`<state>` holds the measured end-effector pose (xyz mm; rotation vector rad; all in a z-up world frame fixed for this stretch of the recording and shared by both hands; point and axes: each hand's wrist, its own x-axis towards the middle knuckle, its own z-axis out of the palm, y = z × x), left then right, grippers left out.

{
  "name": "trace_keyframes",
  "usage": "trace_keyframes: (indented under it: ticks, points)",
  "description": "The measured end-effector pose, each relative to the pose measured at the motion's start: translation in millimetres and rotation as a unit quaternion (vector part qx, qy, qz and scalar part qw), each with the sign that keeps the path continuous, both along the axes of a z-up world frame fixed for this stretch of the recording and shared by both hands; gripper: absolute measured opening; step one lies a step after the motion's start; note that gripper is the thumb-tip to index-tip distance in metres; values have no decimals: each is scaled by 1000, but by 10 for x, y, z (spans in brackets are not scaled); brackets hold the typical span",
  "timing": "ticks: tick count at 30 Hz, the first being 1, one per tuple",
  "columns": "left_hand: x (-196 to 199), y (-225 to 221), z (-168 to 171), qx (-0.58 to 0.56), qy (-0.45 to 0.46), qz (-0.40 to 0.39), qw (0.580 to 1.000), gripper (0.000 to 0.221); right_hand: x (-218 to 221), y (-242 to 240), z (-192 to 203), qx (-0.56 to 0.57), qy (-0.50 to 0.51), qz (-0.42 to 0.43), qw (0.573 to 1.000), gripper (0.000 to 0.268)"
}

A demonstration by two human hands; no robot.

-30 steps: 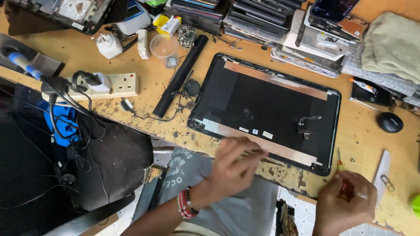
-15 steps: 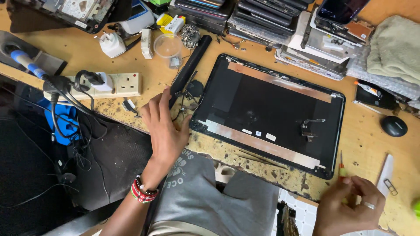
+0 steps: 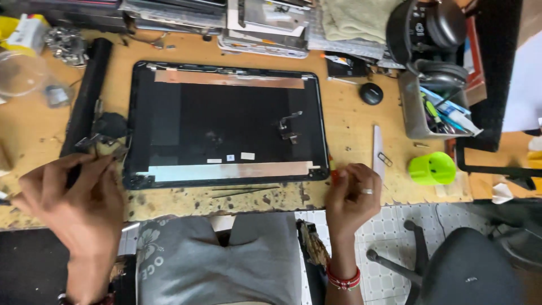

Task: The person works on a disassembled laptop screen assembly on a cluttered repair bench. They first use a screwdriver on the screen frame, handle a small hinge bracket by hand, then use a soldering iron with a thin probe to solder the bracket area, producing smoke, before lifting the iron away.

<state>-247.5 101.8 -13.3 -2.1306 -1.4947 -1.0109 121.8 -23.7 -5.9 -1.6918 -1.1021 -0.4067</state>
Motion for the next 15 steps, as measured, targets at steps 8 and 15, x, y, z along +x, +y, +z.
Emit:
trace_keyframes:
  ticks: [8, 15]
  points:
    - [-36, 58, -124, 1, -10, -7, 1000, 22, 7, -11, 101, -31, -33, 10, 999, 8]
    - [-29, 74, -21, 7, -98, -53, 994, 15, 14, -16, 90, -25, -42, 25, 999, 7]
